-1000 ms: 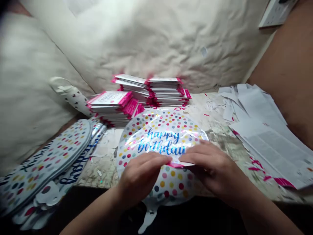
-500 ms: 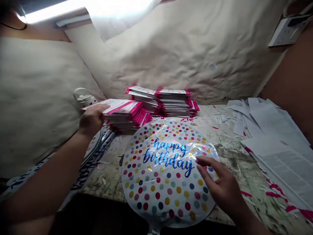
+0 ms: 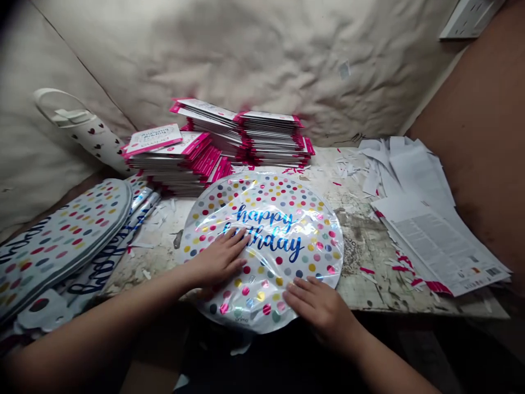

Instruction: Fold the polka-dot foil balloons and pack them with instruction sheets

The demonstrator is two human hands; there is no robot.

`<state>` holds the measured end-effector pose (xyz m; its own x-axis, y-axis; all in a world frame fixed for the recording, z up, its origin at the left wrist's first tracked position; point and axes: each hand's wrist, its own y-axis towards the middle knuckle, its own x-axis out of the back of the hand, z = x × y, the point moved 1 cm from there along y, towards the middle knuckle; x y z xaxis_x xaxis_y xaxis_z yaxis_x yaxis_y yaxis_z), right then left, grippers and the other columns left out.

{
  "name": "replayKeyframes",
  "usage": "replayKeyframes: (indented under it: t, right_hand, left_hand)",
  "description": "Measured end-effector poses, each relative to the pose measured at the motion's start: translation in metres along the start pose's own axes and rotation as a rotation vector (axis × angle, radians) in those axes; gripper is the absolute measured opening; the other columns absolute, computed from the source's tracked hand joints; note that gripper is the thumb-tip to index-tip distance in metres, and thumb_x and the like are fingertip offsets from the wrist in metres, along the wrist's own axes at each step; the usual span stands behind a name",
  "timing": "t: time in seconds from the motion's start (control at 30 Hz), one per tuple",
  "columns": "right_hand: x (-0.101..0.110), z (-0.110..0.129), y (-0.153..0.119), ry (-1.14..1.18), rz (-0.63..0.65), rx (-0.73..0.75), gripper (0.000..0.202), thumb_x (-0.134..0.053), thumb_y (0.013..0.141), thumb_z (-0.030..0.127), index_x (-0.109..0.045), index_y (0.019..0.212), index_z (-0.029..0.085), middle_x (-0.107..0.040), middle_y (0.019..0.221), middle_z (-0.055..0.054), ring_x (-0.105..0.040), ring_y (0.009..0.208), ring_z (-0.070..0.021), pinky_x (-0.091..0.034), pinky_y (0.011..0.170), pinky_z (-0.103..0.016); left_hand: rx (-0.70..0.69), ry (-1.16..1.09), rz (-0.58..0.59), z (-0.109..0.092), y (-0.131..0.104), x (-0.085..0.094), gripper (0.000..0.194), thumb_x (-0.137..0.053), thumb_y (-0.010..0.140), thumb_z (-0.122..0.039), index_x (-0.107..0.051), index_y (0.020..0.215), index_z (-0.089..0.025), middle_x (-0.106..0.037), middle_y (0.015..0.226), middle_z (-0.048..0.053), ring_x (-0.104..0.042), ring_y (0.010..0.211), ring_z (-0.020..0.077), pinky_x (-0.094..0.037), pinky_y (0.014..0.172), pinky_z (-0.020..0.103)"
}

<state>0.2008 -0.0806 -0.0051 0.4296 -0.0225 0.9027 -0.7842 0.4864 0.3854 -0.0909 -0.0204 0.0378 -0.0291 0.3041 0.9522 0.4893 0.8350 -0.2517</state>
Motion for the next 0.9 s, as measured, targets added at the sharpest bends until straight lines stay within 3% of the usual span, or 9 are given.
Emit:
replayKeyframes:
  t: [0.13, 0.23, 0.33, 0.43, 0.5, 0.6, 0.67, 0.77, 0.9]
  right_hand:
    - [0.02, 0.007, -0.013, 0.055, -0.028, -0.071, 0.04, -0.045, 0.087, 0.012, -0.05, 0.127, 0.014, -0.061, 0.119, -0.01, -0.053, 0.115, -0.0198, -0.047, 0.094, -0.036]
    - [0.024, 0.017, -0.026, 0.038, 0.011, -0.06, 0.039, -0.043, 0.089, 0.014, -0.05, 0.127, 0.015, -0.061, 0.12, -0.01, -0.054, 0.114, -0.0199, -0.048, 0.093, -0.036]
    - [0.021, 0.027, -0.038, -0.013, 0.044, -0.063, 0.039, -0.04, 0.09, 0.016, -0.049, 0.128, 0.017, -0.06, 0.121, -0.009, -0.052, 0.116, -0.0203, -0.048, 0.093, -0.037]
    - [0.019, 0.028, -0.048, -0.117, 0.084, -0.107, 0.043, -0.039, 0.09, 0.016, -0.044, 0.133, 0.019, -0.052, 0.13, -0.01, -0.044, 0.124, -0.0246, -0.044, 0.096, -0.044]
    - [0.019, 0.023, -0.053, -0.171, 0.097, -0.143, 0.046, -0.039, 0.089, 0.014, -0.041, 0.135, 0.019, -0.047, 0.135, -0.011, -0.039, 0.127, -0.0267, -0.042, 0.098, -0.048]
    - [0.021, 0.013, -0.059, -0.126, 0.074, -0.169, 0.046, -0.041, 0.086, 0.012, -0.046, 0.132, 0.019, -0.05, 0.132, -0.011, -0.041, 0.126, -0.0254, -0.04, 0.1, -0.046]
    - [0.028, 0.007, -0.058, 0.007, 0.048, -0.212, 0.045, -0.041, 0.084, 0.01, -0.051, 0.127, 0.019, -0.057, 0.126, -0.009, -0.048, 0.121, -0.0229, -0.041, 0.099, -0.042]
    - [0.053, -0.007, -0.043, 0.316, 0.077, -0.411, 0.042, -0.039, 0.082, 0.011, -0.059, 0.117, 0.021, -0.066, 0.111, -0.006, -0.061, 0.102, -0.0191, -0.049, 0.088, -0.033]
    - [0.092, -0.042, -0.008, 0.764, 0.181, -0.781, 0.029, -0.045, 0.086, 0.035, -0.067, 0.095, 0.02, -0.069, 0.089, -0.005, -0.064, 0.082, -0.0211, -0.052, 0.071, -0.031]
  left_hand:
    - [-0.163, -0.033, -0.032, 0.007, 0.039, -0.003, 0.055, -0.027, 0.092, -0.049, -0.029, 0.141, -0.023, -0.021, 0.15, 0.007, -0.015, 0.138, 0.0263, -0.015, 0.11, 0.043]
    - [-0.086, -0.023, -0.09, 0.021, 0.099, 0.025, 0.048, -0.035, 0.091, -0.043, -0.042, 0.133, -0.02, -0.034, 0.144, 0.009, -0.029, 0.133, 0.0222, -0.021, 0.109, 0.035]
    - [0.055, -0.03, -0.146, 0.028, 0.154, 0.06, 0.048, -0.032, 0.092, -0.036, -0.039, 0.133, -0.012, -0.039, 0.14, 0.016, -0.036, 0.128, 0.0267, -0.027, 0.105, 0.042]
    - [0.127, -0.045, -0.217, 0.022, 0.174, 0.085, 0.051, -0.026, 0.093, -0.028, -0.025, 0.139, -0.008, -0.03, 0.144, 0.02, -0.029, 0.132, 0.0285, -0.021, 0.107, 0.047]
    - [0.075, -0.061, -0.208, 0.012, 0.159, 0.09, 0.048, -0.027, 0.093, -0.03, -0.031, 0.138, -0.013, -0.036, 0.143, 0.013, -0.033, 0.131, 0.0243, -0.022, 0.108, 0.041]
    - [-0.147, -0.1, -0.03, -0.002, 0.097, 0.076, 0.046, -0.041, 0.088, -0.046, -0.048, 0.128, -0.024, -0.049, 0.135, 0.003, -0.044, 0.123, 0.0188, -0.033, 0.103, 0.029]
    - [-0.397, -0.117, 0.215, -0.006, 0.042, 0.057, 0.073, -0.055, 0.075, -0.057, -0.037, 0.137, -0.023, -0.033, 0.145, 0.007, -0.032, 0.132, 0.025, -0.026, 0.108, 0.035]
    - [-0.37, -0.106, 0.326, -0.001, -0.022, 0.029, 0.109, -0.069, 0.057, -0.061, -0.012, 0.144, -0.028, -0.015, 0.15, 0.009, -0.013, 0.137, 0.034, -0.016, 0.108, 0.051]
    - [-0.292, -0.295, 0.195, 0.01, -0.04, 0.008, 0.064, -0.059, 0.074, -0.038, -0.04, 0.135, -0.031, -0.036, 0.143, 0.004, -0.026, 0.134, 0.0309, -0.016, 0.109, 0.051]
